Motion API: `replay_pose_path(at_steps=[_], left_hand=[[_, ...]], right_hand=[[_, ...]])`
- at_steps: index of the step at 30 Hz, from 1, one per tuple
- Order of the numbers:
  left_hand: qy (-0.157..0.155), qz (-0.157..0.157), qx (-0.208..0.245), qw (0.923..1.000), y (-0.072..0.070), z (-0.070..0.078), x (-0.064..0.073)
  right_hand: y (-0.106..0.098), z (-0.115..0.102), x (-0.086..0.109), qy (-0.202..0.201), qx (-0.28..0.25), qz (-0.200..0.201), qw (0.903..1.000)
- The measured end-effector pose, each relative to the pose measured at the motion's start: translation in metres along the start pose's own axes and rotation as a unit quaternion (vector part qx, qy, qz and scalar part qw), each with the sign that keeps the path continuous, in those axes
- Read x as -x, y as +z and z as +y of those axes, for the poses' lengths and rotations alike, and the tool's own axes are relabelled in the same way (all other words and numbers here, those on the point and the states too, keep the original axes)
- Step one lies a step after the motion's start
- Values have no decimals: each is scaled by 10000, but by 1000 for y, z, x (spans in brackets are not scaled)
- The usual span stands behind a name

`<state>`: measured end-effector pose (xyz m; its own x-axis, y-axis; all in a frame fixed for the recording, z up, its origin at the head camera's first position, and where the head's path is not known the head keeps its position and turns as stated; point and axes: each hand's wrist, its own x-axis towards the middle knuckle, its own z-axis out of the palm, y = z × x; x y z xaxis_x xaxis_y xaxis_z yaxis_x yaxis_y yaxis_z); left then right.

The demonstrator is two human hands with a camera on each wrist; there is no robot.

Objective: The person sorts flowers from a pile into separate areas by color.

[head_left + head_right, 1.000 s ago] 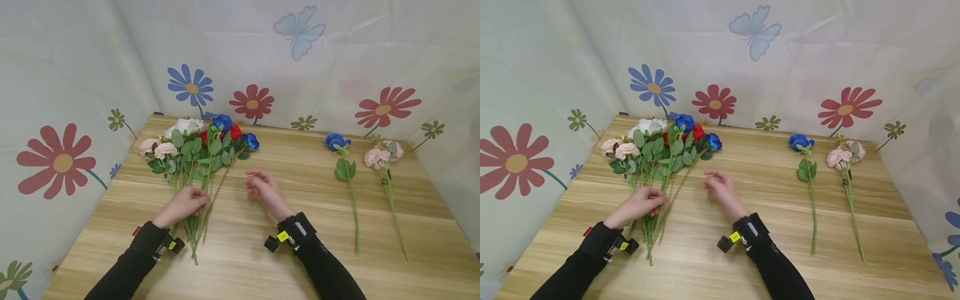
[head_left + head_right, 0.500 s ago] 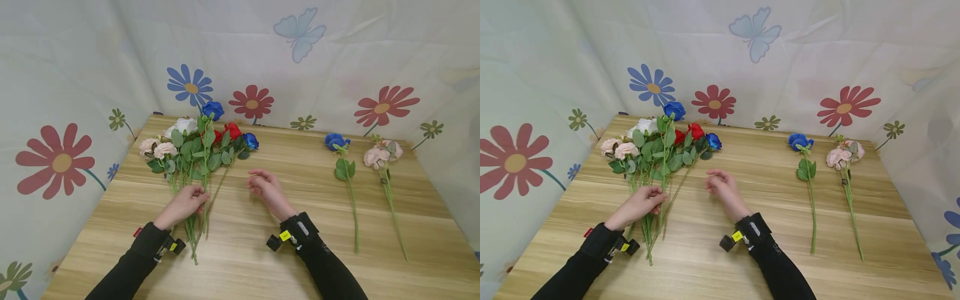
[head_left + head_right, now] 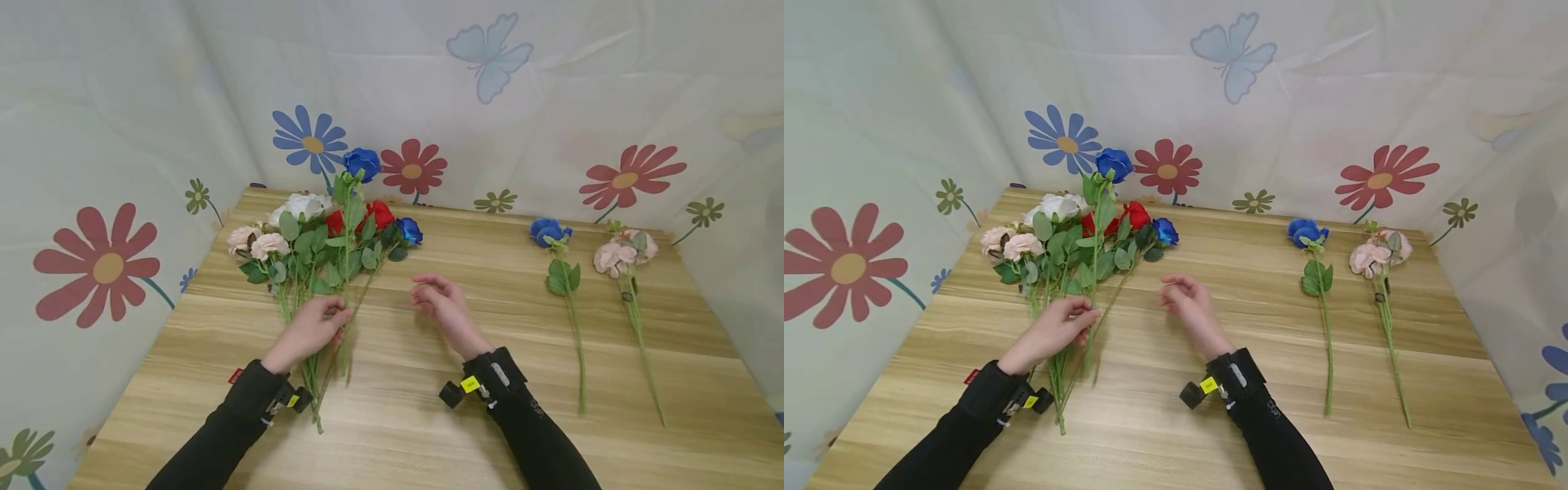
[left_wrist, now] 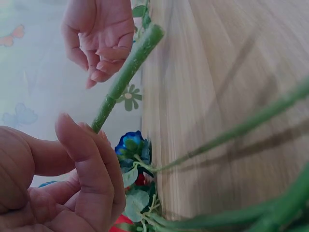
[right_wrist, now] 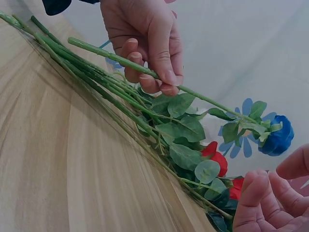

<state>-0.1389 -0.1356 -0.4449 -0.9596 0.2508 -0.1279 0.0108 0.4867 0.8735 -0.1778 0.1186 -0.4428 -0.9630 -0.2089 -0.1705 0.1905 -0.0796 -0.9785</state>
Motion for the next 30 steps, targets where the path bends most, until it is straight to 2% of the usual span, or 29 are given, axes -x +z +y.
replay_pose_path(at_steps=[6, 8, 15, 22, 30], left_hand=[[341, -117, 248, 9990, 10, 12, -7], [392, -163, 408, 9983, 15, 17, -9], [591, -287, 494, 9966, 31, 34, -22], [672, -485, 843, 9930, 45, 50, -30], [641, -687, 1055, 9900, 55, 51, -34]], right_hand=[[-7, -4, 1, -106, 233, 72, 9996], [-10, -6, 1, -141, 329, 78, 9993], [-17, -12, 0, -174, 500, 136, 9985], [-23, -14, -2, -267, 775, 182, 9965], [-26, -18, 1, -317, 771, 183, 9963]])
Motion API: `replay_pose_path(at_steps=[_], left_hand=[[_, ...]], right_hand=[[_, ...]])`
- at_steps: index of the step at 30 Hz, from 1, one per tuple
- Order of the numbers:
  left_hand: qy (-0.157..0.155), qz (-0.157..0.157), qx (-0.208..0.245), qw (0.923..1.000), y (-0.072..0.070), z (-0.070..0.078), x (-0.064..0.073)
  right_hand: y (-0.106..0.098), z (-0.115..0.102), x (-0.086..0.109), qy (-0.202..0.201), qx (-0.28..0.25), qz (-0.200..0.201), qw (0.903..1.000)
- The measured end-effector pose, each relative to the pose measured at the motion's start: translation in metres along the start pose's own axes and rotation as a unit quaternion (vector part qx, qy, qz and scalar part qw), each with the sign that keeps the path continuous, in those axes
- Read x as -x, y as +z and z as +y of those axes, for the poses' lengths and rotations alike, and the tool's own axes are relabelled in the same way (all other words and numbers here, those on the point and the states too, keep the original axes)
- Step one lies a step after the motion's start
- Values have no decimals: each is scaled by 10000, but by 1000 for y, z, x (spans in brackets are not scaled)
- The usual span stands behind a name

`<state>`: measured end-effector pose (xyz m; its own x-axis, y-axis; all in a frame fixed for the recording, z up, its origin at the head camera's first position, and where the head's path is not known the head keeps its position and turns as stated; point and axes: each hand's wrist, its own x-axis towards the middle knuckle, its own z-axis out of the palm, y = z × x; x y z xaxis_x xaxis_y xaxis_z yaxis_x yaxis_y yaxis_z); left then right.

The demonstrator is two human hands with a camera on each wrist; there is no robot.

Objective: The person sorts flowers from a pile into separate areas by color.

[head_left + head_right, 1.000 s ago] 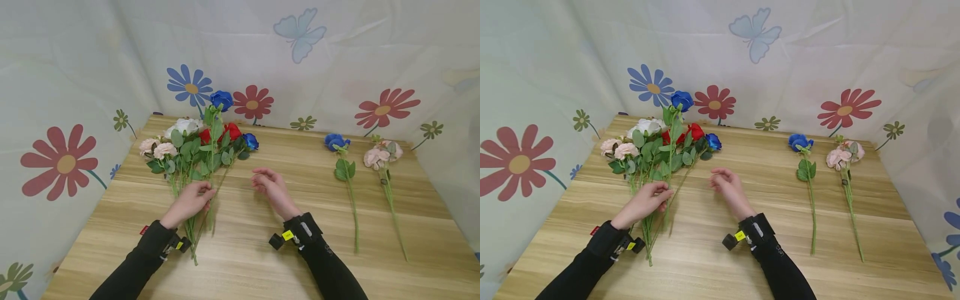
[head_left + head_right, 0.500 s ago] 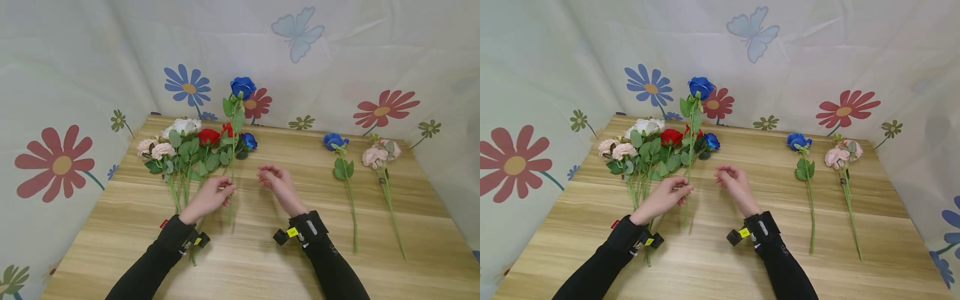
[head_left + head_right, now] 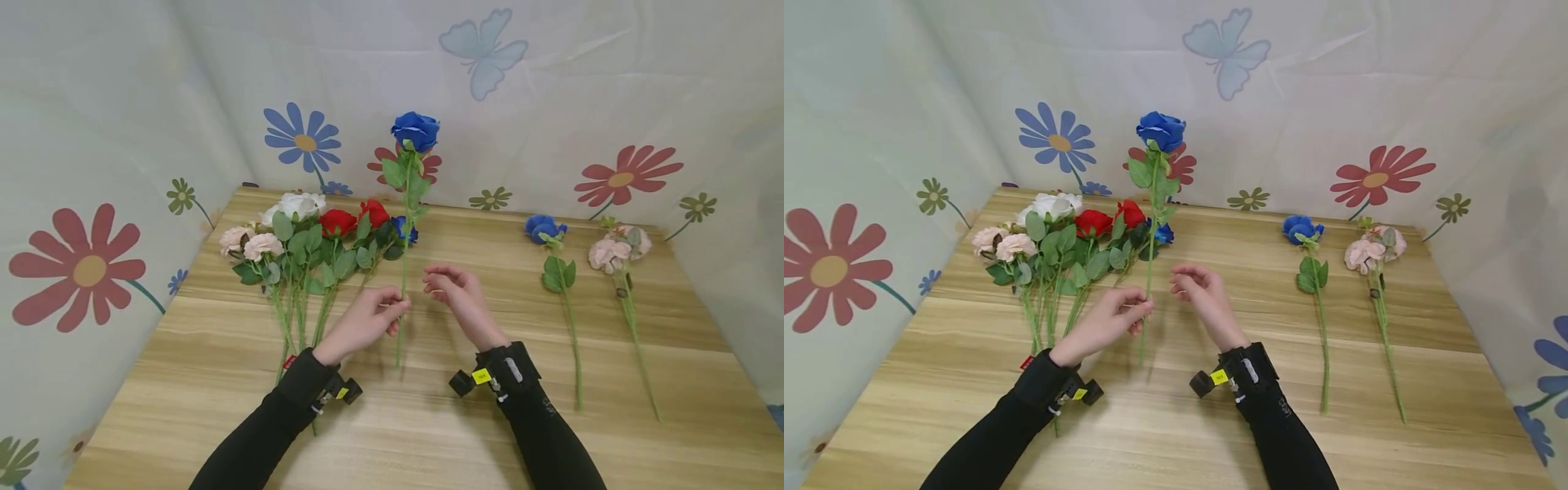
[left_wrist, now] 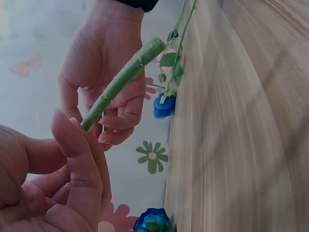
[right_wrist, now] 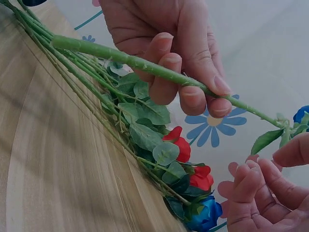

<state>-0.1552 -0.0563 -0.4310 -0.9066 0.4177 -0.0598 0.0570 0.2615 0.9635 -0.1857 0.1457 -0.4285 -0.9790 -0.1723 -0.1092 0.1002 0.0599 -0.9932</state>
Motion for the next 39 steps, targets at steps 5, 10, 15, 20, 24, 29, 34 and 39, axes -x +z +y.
replay_pose_path(at_steps=[5, 10, 15, 20, 24, 29, 34, 39], left_hand=[[110, -50, -5, 9999, 1, 0, 1], [247, -147, 2, 9996, 3, -1, 1], [293, -238, -64, 9993, 6, -3, 1], [320, -381, -141, 9987, 10, -3, -1], [312, -452, -265, 9981, 11, -4, -1], [261, -528, -392, 9975, 12, -4, -1], [237, -620, -441, 9968, 13, -5, 0], [333, -692, -520, 9957, 13, -4, 0]], right_hand=[[2, -5, 2, -97, 126, -161, 9997], [4, -6, 2, -232, 197, -348, 9989], [5, -6, 3, -233, 126, -419, 9988], [7, -6, 3, -225, 34, -446, 9987], [6, -6, 2, -214, 23, -393, 9990], [6, -8, 3, -249, 83, -265, 9993], [6, -9, 4, -271, 123, -216, 9993], [7, -8, 4, -279, 180, -213, 9992]])
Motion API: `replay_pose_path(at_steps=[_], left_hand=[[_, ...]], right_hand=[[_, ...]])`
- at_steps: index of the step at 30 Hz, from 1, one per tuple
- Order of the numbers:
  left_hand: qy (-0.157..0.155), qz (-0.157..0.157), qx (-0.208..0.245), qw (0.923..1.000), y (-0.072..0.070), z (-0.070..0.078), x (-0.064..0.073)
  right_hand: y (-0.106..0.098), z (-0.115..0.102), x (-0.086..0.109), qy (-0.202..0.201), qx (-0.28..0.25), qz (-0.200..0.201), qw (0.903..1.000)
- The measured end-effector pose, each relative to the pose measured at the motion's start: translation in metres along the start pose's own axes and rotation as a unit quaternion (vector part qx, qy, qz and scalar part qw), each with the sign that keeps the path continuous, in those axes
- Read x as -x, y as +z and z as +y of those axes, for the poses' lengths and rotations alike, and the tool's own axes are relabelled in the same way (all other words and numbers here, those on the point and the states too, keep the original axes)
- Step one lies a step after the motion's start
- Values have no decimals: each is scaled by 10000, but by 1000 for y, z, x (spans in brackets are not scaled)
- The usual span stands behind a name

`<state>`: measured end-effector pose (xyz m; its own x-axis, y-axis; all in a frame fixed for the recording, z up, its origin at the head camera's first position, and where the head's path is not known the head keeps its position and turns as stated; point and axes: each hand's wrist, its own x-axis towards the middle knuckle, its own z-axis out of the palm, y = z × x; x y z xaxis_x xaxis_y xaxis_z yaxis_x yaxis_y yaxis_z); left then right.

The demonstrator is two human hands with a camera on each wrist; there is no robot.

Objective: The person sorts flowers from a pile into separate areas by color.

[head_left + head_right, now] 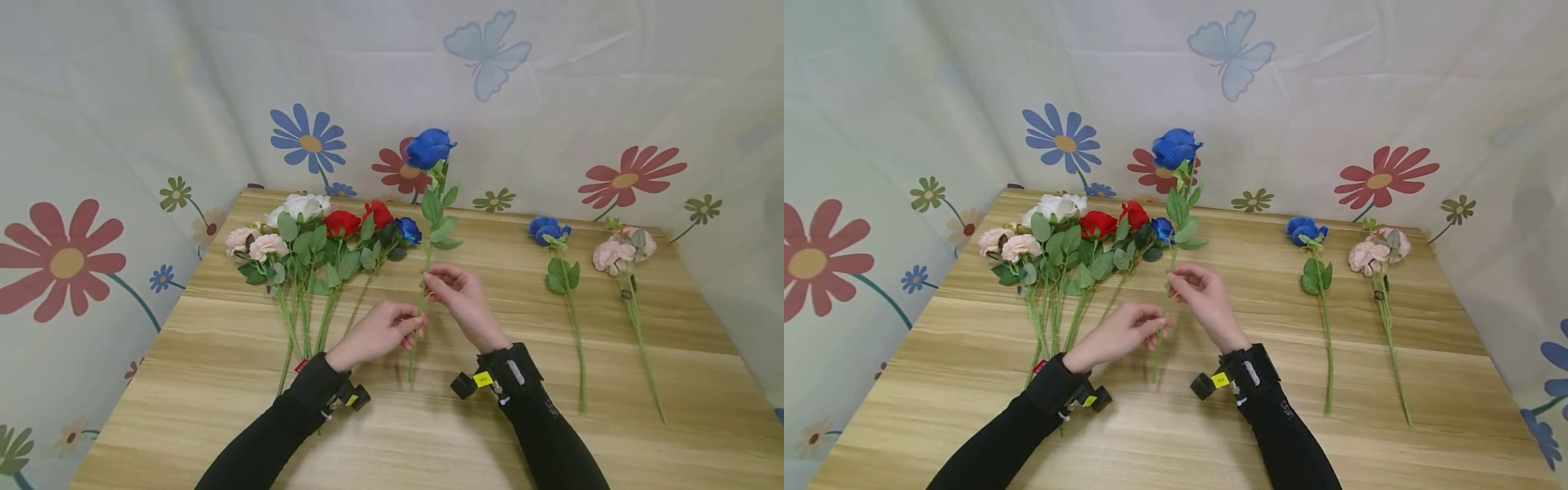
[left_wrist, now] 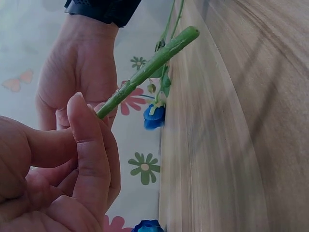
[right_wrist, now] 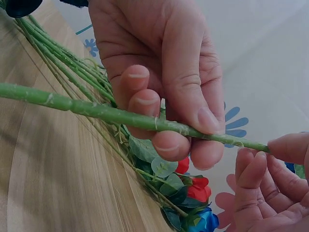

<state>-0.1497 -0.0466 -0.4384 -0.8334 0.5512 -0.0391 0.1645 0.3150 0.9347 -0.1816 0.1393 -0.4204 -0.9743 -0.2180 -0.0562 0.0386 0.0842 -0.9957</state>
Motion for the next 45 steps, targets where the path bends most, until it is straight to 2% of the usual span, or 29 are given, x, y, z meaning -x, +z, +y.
replay_pose_path(at_steps=[9, 19, 31, 35, 39, 45], left_hand=[[-42, -54, -78, 9999, -1, 6, 3], [-34, 54, -324, 9995, -2, 5, 4], [-46, 436, -559, 9975, -9, 2, 7], [-52, 737, -934, 9929, -16, 4, 10], [-159, 1081, -1410, 9840, -22, 5, 12], [-43, 1525, -1865, 9705, -30, 9, 16]], right_hand=[[2, 1, 0, -57, -76, -59, 9999], [3, 3, -2, -79, -177, -16, 9998], [-1, 6, -3, -60, -73, -75, 9999], [-5, 7, -2, -30, -34, -55, 10000], [-15, 9, 0, 68, 10, 5, 10000], [-38, 13, 5, 199, 362, 108, 9991]])
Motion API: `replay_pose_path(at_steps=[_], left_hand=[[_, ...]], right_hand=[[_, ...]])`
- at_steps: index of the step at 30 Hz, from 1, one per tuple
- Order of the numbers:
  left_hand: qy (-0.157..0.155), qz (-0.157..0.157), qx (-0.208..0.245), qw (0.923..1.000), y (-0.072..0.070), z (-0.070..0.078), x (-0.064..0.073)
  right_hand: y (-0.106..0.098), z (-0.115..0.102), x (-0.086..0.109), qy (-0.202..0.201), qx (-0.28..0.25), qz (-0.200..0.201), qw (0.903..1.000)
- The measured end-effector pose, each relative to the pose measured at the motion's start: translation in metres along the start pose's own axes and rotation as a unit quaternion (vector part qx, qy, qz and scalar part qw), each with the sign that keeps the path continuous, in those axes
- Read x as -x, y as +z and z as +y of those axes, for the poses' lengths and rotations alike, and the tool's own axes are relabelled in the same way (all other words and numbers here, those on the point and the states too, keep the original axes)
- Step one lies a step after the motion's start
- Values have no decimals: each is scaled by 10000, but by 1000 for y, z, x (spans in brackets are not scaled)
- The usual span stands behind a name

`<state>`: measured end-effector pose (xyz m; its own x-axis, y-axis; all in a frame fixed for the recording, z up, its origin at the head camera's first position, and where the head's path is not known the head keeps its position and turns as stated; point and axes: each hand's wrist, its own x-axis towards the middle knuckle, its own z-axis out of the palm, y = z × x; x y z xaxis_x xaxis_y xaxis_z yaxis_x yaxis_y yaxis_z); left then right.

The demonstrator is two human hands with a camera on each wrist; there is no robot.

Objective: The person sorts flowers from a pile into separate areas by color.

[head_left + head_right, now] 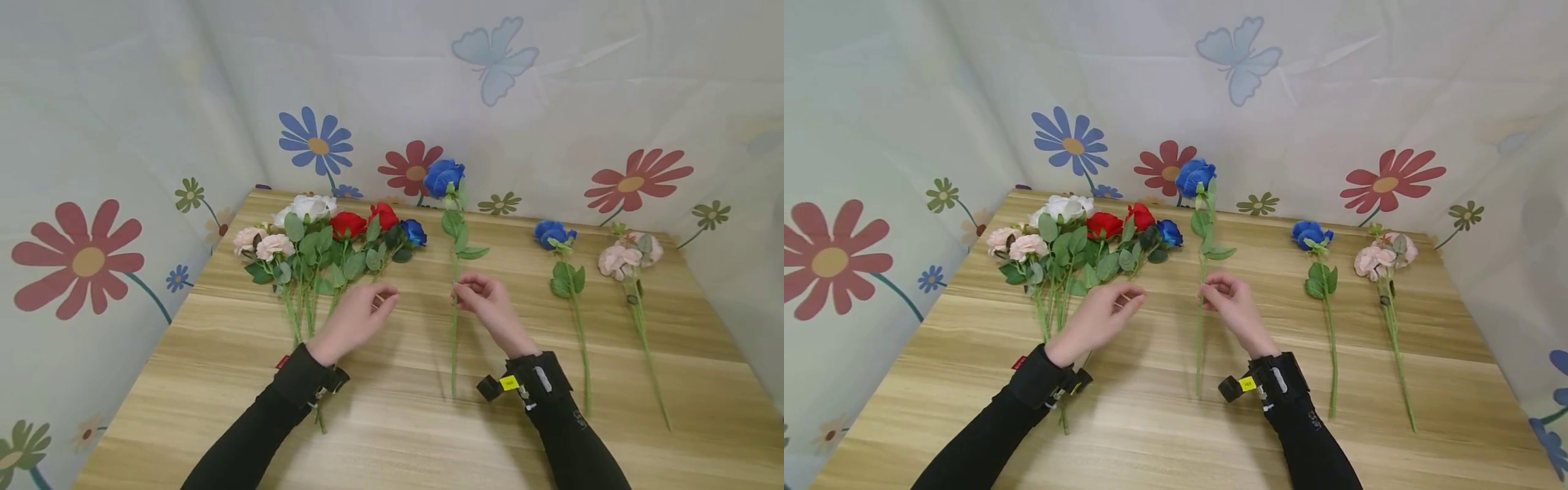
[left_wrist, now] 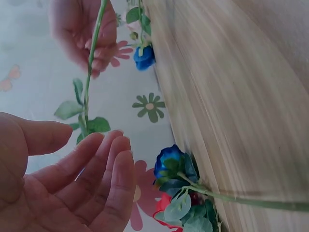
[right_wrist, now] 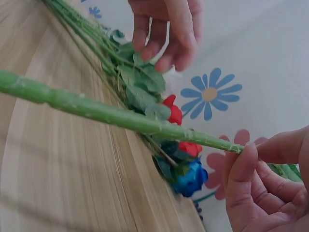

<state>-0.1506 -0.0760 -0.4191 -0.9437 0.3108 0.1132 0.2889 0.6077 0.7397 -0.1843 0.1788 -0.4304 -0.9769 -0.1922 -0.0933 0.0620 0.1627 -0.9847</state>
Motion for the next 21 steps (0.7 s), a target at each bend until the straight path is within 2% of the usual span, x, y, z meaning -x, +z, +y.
replay_pose_path(at_steps=[4, 9, 16, 21], left_hand=[[103, 205, -251, 9994, -3, -1, 0], [141, 282, -398, 9987, -4, -4, -1], [163, 258, -445, 9985, -4, -5, -1], [155, 201, -517, 9983, -5, -6, -1]], right_hand=[[-20, 0, 5, 38, 448, 97, 9989], [-48, -1, 13, 96, 1175, 124, 9929], [-88, 1, 23, 160, 2440, -1, 9696], [-109, 2, 28, 344, 2964, -122, 9544]])
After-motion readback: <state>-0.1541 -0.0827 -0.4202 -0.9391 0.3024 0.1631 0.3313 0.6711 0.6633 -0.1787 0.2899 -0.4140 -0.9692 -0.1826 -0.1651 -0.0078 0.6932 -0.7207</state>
